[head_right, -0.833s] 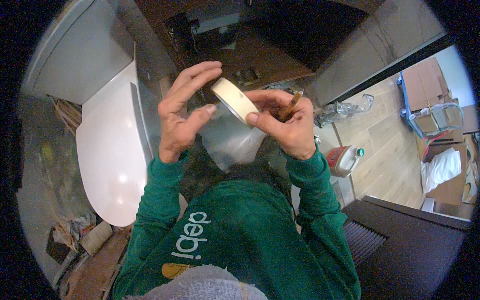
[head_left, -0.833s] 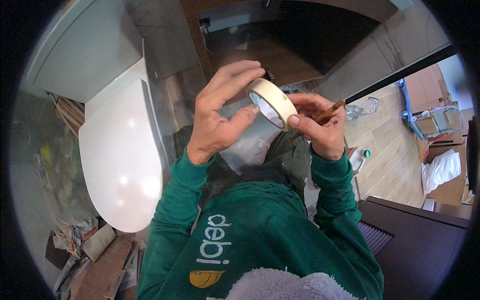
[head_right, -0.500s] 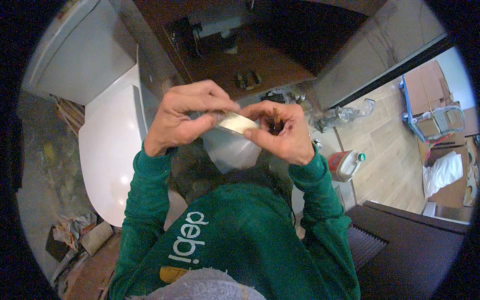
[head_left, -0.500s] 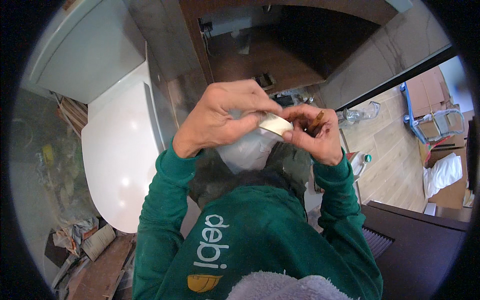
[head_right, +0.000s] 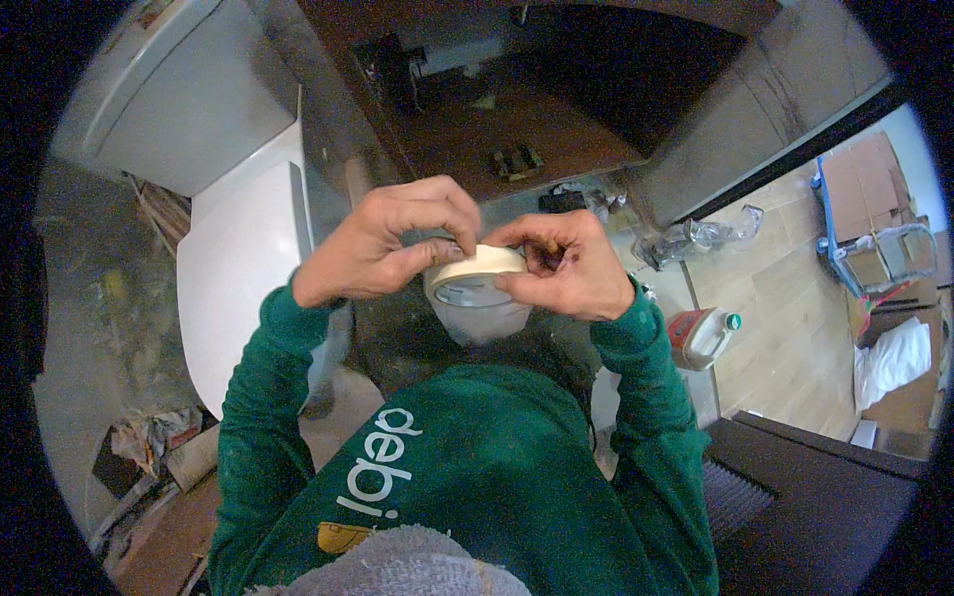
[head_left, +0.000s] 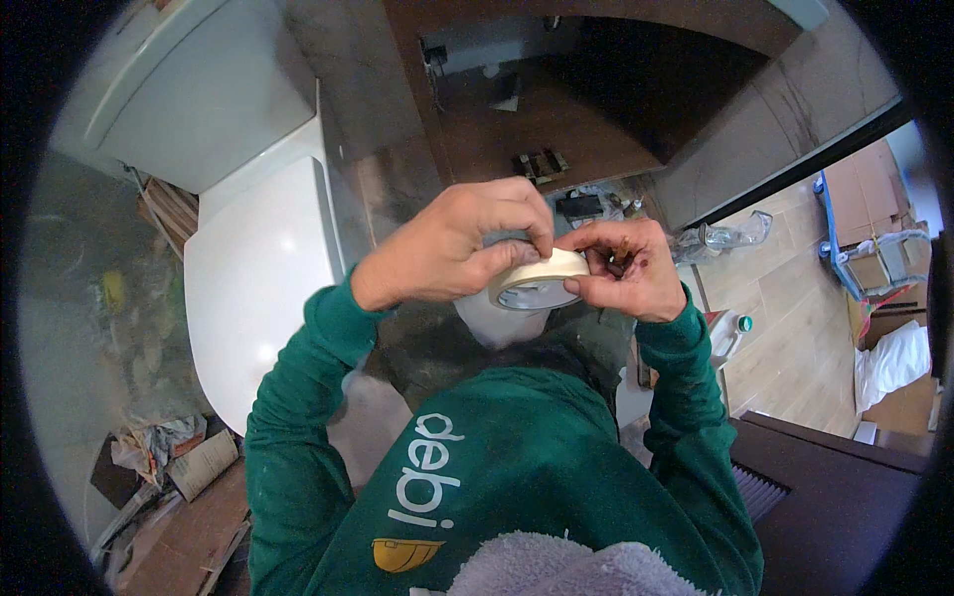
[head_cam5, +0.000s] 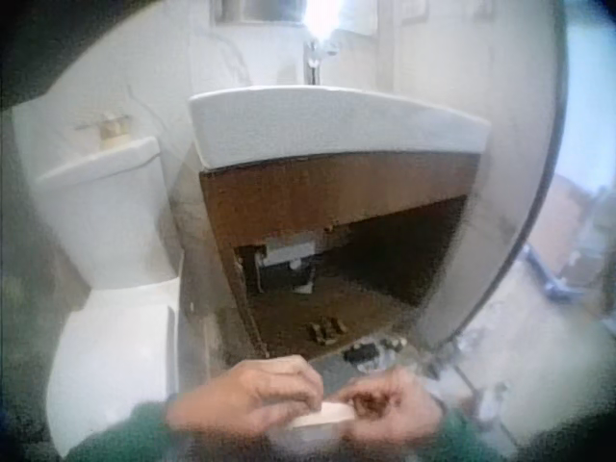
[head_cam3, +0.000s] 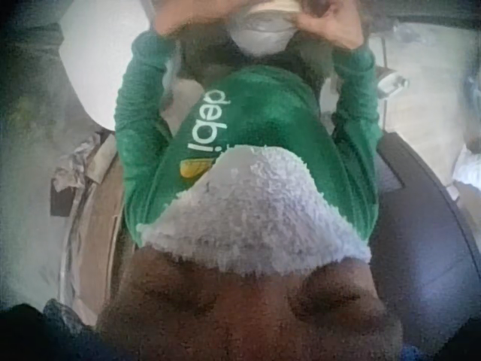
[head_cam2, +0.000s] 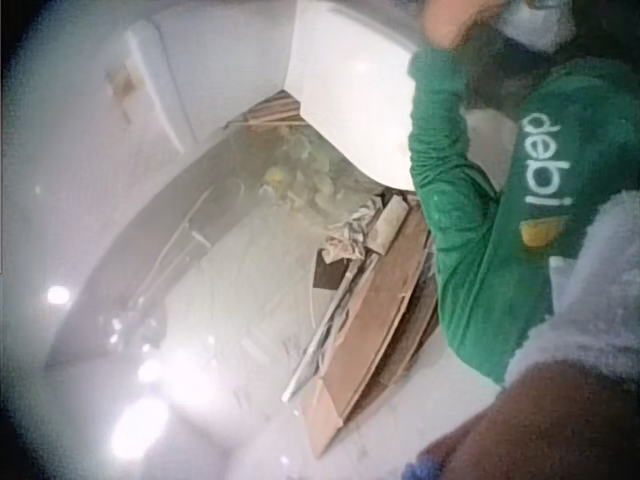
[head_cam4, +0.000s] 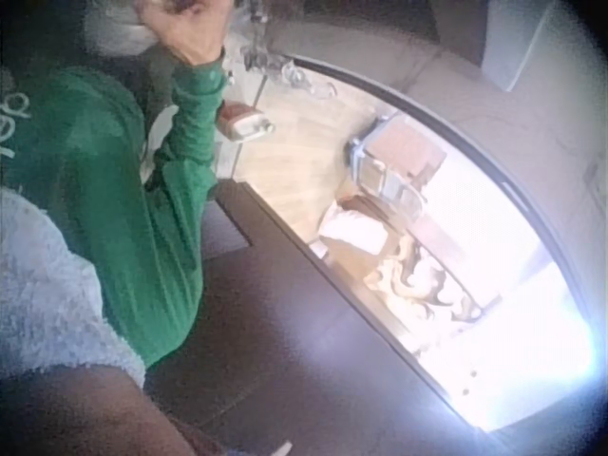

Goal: The person applies adhesive tape along the edge of a wooden cabinet door. They use a brush to spread a substance on the tape and then press it into place.

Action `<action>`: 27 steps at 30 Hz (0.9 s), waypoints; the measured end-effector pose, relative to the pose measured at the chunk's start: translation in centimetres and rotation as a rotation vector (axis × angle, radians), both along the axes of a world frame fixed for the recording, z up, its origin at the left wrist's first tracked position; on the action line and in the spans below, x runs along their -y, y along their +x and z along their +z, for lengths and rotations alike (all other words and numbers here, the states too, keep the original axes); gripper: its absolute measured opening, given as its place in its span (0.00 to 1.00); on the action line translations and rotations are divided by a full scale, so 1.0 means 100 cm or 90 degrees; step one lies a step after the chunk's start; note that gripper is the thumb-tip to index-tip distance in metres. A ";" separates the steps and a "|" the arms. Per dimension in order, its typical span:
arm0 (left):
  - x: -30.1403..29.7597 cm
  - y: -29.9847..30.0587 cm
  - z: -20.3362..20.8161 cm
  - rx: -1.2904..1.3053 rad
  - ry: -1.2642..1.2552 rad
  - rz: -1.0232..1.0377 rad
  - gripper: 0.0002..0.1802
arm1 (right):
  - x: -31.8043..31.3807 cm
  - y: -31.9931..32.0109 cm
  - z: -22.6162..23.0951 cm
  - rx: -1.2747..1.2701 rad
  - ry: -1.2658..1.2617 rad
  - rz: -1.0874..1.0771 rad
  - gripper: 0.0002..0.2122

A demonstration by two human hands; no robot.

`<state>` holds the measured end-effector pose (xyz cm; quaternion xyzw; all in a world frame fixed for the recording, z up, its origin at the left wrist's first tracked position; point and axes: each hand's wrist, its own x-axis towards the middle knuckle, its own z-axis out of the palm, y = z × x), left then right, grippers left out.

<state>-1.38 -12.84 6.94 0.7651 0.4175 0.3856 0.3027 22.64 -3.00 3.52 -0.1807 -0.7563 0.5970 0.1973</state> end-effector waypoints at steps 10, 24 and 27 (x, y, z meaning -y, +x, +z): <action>0.024 -0.008 -0.016 0.136 0.253 0.276 0.04 | 0.000 -0.050 -0.016 -0.091 -0.203 -0.032 0.16; 0.019 -0.078 0.025 0.376 0.143 0.481 0.05 | 0.054 -0.129 0.003 -0.231 0.539 -0.147 0.15; 0.010 -0.099 0.042 0.391 0.300 0.537 0.04 | 0.058 -0.134 -0.007 -0.171 0.467 -0.185 0.07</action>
